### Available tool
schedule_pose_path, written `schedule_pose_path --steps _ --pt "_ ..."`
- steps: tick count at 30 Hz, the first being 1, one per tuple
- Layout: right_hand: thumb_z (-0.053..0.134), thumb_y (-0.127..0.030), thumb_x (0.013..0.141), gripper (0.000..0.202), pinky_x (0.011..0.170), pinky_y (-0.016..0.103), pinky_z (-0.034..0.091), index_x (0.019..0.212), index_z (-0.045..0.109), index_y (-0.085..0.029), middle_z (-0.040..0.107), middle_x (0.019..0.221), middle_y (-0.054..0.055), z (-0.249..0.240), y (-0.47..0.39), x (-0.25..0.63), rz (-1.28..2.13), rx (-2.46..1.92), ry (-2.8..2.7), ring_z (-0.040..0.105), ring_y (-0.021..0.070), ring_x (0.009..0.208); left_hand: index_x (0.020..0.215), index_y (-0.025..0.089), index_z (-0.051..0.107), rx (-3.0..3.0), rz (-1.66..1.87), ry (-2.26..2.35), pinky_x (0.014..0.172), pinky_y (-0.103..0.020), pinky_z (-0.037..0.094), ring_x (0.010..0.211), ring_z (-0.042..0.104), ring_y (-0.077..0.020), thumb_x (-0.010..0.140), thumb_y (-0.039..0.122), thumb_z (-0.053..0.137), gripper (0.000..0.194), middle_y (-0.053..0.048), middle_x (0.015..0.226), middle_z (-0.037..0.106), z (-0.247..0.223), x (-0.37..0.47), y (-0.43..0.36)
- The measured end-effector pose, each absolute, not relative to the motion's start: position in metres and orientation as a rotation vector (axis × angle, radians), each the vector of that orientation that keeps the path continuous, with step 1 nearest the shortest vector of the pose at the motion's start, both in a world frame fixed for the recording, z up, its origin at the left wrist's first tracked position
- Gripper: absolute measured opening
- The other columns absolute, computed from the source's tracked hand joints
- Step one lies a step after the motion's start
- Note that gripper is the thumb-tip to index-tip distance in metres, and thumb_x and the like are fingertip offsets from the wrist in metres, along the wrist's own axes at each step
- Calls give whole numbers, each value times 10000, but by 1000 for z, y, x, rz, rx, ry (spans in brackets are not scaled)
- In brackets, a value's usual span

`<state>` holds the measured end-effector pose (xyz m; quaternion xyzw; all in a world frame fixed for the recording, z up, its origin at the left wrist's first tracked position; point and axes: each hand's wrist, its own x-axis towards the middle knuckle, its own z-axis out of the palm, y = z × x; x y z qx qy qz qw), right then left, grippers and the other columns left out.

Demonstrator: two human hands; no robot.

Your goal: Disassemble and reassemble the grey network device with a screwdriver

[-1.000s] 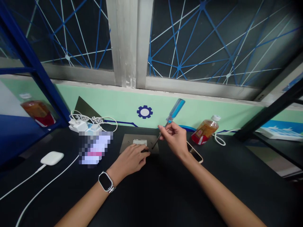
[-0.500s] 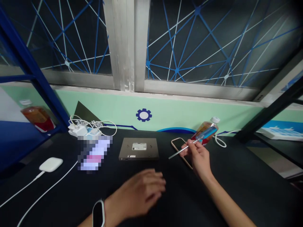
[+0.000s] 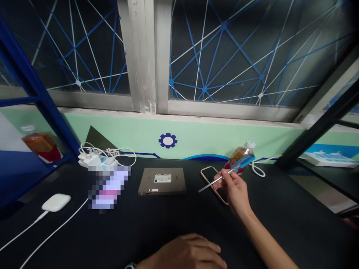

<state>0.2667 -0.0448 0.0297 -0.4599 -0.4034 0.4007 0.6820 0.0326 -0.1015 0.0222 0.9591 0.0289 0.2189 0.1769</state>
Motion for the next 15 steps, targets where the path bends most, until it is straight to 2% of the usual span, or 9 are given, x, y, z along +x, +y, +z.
schedule_pose_path --steps 3,5,7,9,11,12,13,15 --pt "715 -442 817 304 539 267 541 812 631 -151 690 720 38 30 -45 269 911 -1021 -889 627 131 510 1234 208 595 2684 778 669 1126 -331 393 1321 489 -178 1000 328 435 309 -43 1353 605 33 21 -85" --pt "708 -444 824 301 537 268 538 812 625 -155 689 723 35 30 -46 266 930 -1010 -897 626 132 513 1371 129 489 2653 789 1162 1135 -486 367 1389 401 -280 990 368 433 453 -154 1470 470 35 11 -65" --pt "694 -447 836 298 533 264 533 816 619 -159 685 714 30 31 -47 263 951 -1012 -915 624 132 513 1387 73 469 2704 625 1192 1113 -567 360 1391 377 -366 929 499 512 627 -219 1472 444 31 8 -57" --pt "681 -449 847 295 526 260 527 823 614 -162 679 697 24 32 -48 261 962 -1019 -926 618 130 504 1371 148 505 2744 506 872 1132 -482 370 1371 426 -308 936 490 517 553 -145 1453 497 25 13 -67" --pt "680 -441 850 287 520 258 522 835 612 -163 680 700 23 31 -48 262 963 -1022 -921 611 127 499 1277 230 582 2673 521 479 1139 -354 375 1278 539 -197 957 467 506 405 -34 1311 641 23 21 -87" --pt "683 -436 850 283 516 258 520 839 612 -163 682 710 25 31 -47 262 961 -1020 -918 609 126 498 1232 245 608 2644 552 334 1093 -291 418 1227 577 -160 966 433 512 339 -6 1260 673 24 24 -95" --pt "686 -432 849 281 515 259 518 839 613 -161 685 719 28 31 -47 263 960 -1016 -916 608 126 500 1203 254 623 2626 580 278 1054 -262 446 1191 596 -140 978 381 507 283 4 1247 679 27 25 -100" --pt "690 -432 846 284 524 260 520 833 614 -158 688 729 34 31 -47 264 954 -1007 -913 611 126 508 1217 234 615 2607 640 446 1061 -302 448 1206 579 -168 968 322 518 282 -30 1289 647 33 21 -97"
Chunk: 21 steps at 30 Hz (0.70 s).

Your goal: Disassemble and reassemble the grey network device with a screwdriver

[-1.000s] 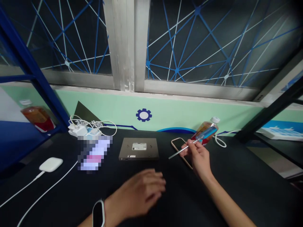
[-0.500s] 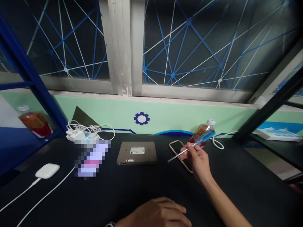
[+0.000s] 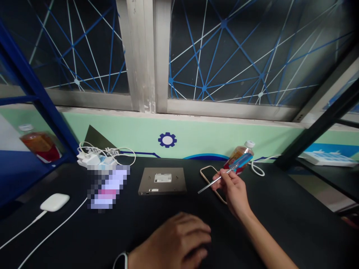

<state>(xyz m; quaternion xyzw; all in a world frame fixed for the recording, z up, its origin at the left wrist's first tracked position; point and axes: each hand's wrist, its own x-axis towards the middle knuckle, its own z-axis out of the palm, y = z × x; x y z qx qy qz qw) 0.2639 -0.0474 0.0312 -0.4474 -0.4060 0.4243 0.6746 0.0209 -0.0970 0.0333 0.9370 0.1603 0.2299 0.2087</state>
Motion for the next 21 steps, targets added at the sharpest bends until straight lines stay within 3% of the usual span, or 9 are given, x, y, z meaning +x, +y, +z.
schedule_pose_path --steps 2,5,7,11,14,18,21 --pt "688 -451 843 304 531 263 524 819 614 -157 687 725 37 32 -48 263 956 -1002 -916 616 129 515 1285 222 570 2621 721 791 1109 -387 410 1297 504 -212 980 298 471 330 -71 1395 560 36 13 -81" --pt "694 -477 827 331 523 260 522 811 614 -157 680 705 32 33 -49 260 967 -1014 -922 614 129 507 1431 173 418 2674 689 1080 1139 -514 351 1402 374 -297 964 409 490 528 -139 1509 418 34 7 -63" --pt "706 -483 812 339 512 261 519 818 616 -157 677 690 29 34 -49 260 971 -1021 -908 609 130 496 1414 175 436 2720 569 845 1159 -503 321 1395 387 -290 939 451 528 556 -134 1471 474 32 11 -68" --pt "732 -461 791 327 512 266 522 821 612 -159 686 702 33 35 -48 262 973 -1016 -868 609 133 492 1319 249 528 2633 557 477 1129 -361 380 1276 521 -181 957 335 517 372 -43 1254 654 41 17 -84" --pt "728 -462 796 326 517 266 524 818 612 -158 691 714 38 36 -49 261 992 -1000 -862 616 135 500 1326 258 528 2642 675 757 1121 -414 381 1309 478 -216 939 290 530 388 -73 1361 566 46 -1 -57" --pt "710 -472 810 328 508 266 522 839 619 -158 690 710 42 33 -50 258 1041 -999 -861 621 142 503 1435 278 421 2768 452 1026 1125 -609 263 1441 252 -368 819 421 666 678 -105 1569 305 37 -34 13" --pt "723 -474 794 334 501 273 524 852 625 -160 698 726 50 31 -49 256 1058 -1009 -854 625 151 508 1443 305 417 2813 326 1020 1093 -582 306 1365 382 -372 796 593 637 741 -118 1525 374 29 -42 40"
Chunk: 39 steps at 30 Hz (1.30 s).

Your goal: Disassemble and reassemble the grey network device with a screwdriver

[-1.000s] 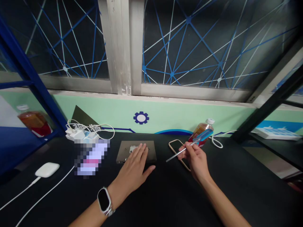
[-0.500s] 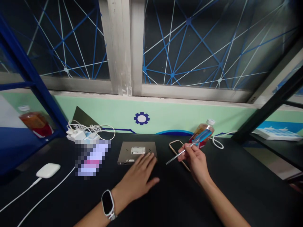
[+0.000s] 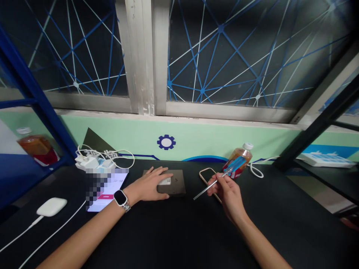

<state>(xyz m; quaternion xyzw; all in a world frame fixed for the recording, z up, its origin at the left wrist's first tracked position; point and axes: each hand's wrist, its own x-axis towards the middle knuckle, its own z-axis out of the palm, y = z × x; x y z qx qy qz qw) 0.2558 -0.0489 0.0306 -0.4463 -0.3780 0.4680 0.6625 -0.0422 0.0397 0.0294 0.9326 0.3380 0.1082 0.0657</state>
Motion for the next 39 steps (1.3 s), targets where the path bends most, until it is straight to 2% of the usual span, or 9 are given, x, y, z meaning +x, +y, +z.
schedule_pose_path --steps 5,10,13,15,19,22,26,33,39 --pt "714 -447 812 305 505 262 522 858 628 -157 700 727 45 30 -50 256 1074 -1009 -852 627 145 507 1404 235 495 2822 434 1325 934 -478 437 1082 571 -335 820 763 437 789 -149 1225 573 30 -39 27" --pt "705 -439 822 290 516 263 526 852 628 -161 697 739 43 31 -52 253 1101 -1021 -883 633 147 518 1371 156 537 2771 355 1640 715 -402 494 861 640 -302 952 615 298 666 -189 1110 597 29 -45 4" --pt "700 -439 826 288 521 263 526 860 629 -163 691 740 40 30 -53 250 1108 -1026 -895 629 145 522 1321 135 571 2845 479 1626 835 -488 476 1025 592 -359 955 558 355 599 -204 1143 589 29 -45 2" --pt "688 -448 835 293 525 269 529 868 626 -163 688 740 41 28 -52 250 1110 -1023 -904 629 150 527 1331 163 551 2916 561 1439 972 -538 409 1219 488 -369 974 469 376 502 -192 1294 536 30 -40 8" --pt "681 -471 834 311 519 276 526 885 620 -170 689 736 38 23 -49 250 1106 -1031 -914 627 155 523 1378 260 487 2943 585 1013 1141 -477 286 1402 334 -236 987 187 332 427 -62 1502 404 31 -21 34" --pt "687 -488 823 327 514 274 522 871 620 -172 690 734 37 20 -47 251 1104 -1051 -910 625 152 520 1293 267 560 2882 566 916 1152 -458 279 1362 399 -207 959 98 324 443 -32 1438 482 26 -8 52" --pt "664 -507 837 345 510 285 523 856 602 -169 687 733 44 17 -47 249 1104 -1059 -949 625 156 512 1247 264 579 2764 579 968 1012 -398 413 1125 564 -188 966 91 304 430 -38 1196 611 17 -3 56" --pt "545 -512 920 334 505 261 513 858 566 -184 686 750 43 58 -26 222 930 -1082 -1332 631 139 519 1221 261 583 2679 654 1240 912 -386 411 1034 564 -218 945 83 338 410 -53 1115 605 10 -12 41" --pt "623 -503 869 323 483 243 507 849 560 -187 697 694 35 99 24 177 766 -1027 -1588 607 127 476 1269 273 555 2657 641 1297 920 -385 389 1052 549 -226 957 107 345 412 -52 1132 599 9 -17 33"
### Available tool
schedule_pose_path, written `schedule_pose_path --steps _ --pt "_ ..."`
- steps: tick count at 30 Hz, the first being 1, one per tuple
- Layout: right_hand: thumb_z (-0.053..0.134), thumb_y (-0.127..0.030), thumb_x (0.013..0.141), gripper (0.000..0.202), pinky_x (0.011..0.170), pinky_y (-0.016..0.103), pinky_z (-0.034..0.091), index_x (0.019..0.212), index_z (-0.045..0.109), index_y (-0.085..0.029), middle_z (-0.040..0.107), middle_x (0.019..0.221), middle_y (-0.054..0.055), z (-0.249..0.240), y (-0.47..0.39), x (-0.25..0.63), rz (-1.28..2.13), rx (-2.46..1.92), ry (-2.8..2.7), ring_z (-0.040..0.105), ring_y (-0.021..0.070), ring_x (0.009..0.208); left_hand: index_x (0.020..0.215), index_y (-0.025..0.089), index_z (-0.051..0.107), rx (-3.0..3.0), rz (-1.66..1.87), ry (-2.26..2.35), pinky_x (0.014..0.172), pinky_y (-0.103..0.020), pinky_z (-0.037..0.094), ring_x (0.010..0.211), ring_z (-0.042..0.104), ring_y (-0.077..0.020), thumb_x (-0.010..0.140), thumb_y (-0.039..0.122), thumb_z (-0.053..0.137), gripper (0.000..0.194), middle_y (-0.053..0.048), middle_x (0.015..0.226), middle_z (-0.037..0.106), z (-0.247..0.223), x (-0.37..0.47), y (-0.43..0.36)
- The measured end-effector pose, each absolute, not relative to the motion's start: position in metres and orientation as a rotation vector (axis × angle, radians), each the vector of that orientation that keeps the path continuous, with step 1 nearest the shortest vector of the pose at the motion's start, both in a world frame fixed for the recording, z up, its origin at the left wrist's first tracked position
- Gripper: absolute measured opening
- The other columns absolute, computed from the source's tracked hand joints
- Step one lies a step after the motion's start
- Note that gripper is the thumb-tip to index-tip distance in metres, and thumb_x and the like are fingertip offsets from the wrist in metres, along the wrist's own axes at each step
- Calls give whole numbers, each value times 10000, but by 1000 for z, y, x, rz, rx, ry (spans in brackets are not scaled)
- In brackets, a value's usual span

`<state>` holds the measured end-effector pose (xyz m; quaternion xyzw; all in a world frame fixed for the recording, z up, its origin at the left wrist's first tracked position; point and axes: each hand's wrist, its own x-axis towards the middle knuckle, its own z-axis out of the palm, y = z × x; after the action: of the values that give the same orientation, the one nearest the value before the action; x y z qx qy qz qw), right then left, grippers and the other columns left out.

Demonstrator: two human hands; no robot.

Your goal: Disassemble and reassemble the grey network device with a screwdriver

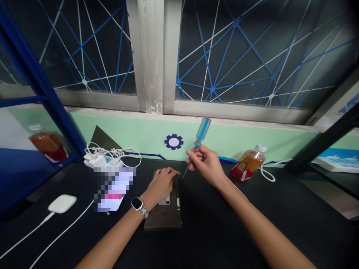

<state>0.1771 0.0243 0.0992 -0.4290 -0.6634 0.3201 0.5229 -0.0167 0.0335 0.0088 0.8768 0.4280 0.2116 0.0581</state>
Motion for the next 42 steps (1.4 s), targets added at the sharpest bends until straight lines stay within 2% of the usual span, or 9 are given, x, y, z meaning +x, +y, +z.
schedule_pose_path --steps 4,10,20,26,30,34,38,42 --pt "601 -464 897 285 508 231 495 824 547 -194 673 651 16 91 36 159 624 -1019 -1651 601 118 482 1244 266 571 2623 614 1321 927 -370 377 1061 542 -224 956 114 357 390 -53 1162 599 10 -17 32" --pt "555 -426 931 264 530 235 497 792 528 -204 686 727 40 71 32 155 547 -1034 -1711 619 125 528 1247 256 572 2603 624 1325 946 -381 361 1076 536 -234 949 110 355 396 -64 1194 591 9 -18 33" --pt "545 -406 936 243 549 233 509 813 554 -197 674 711 33 66 32 151 559 -1023 -1744 624 123 529 1228 252 583 2631 659 1292 922 -376 380 1048 541 -231 927 90 385 395 -65 1135 596 6 -19 33" --pt "533 -414 941 248 570 256 528 922 615 -181 707 786 55 67 35 157 694 -1016 -1798 642 140 577 1175 240 606 2634 679 1283 915 -389 401 1032 559 -233 923 85 388 368 -70 1125 610 6 -19 33" --pt "502 -418 958 279 611 266 531 966 647 -180 718 814 55 68 35 160 731 -1025 -1848 645 144 612 1238 240 588 2570 783 1211 953 -416 419 1124 556 -246 933 91 380 397 -79 1225 609 5 -19 34" --pt "464 -400 980 307 657 271 522 1056 667 -182 707 781 43 71 34 160 665 -1023 -1924 647 151 644 1362 233 511 2332 1018 981 1048 -402 416 1262 523 -238 957 177 434 416 -87 1352 580 9 -20 34" --pt "418 -387 999 346 693 275 532 1172 637 -182 720 880 58 73 32 160 701 -996 -1977 661 150 691 1346 216 546 2055 1029 816 964 -351 499 1105 653 -221 966 248 473 388 -88 1225 679 15 -20 33" --pt "369 -373 1015 366 684 285 534 1232 599 -187 714 861 45 74 31 160 732 -1008 -2012 654 136 618 1190 182 664 1915 1036 799 886 -322 533 949 705 -207 959 262 502 293 -78 1071 738 14 -19 35"
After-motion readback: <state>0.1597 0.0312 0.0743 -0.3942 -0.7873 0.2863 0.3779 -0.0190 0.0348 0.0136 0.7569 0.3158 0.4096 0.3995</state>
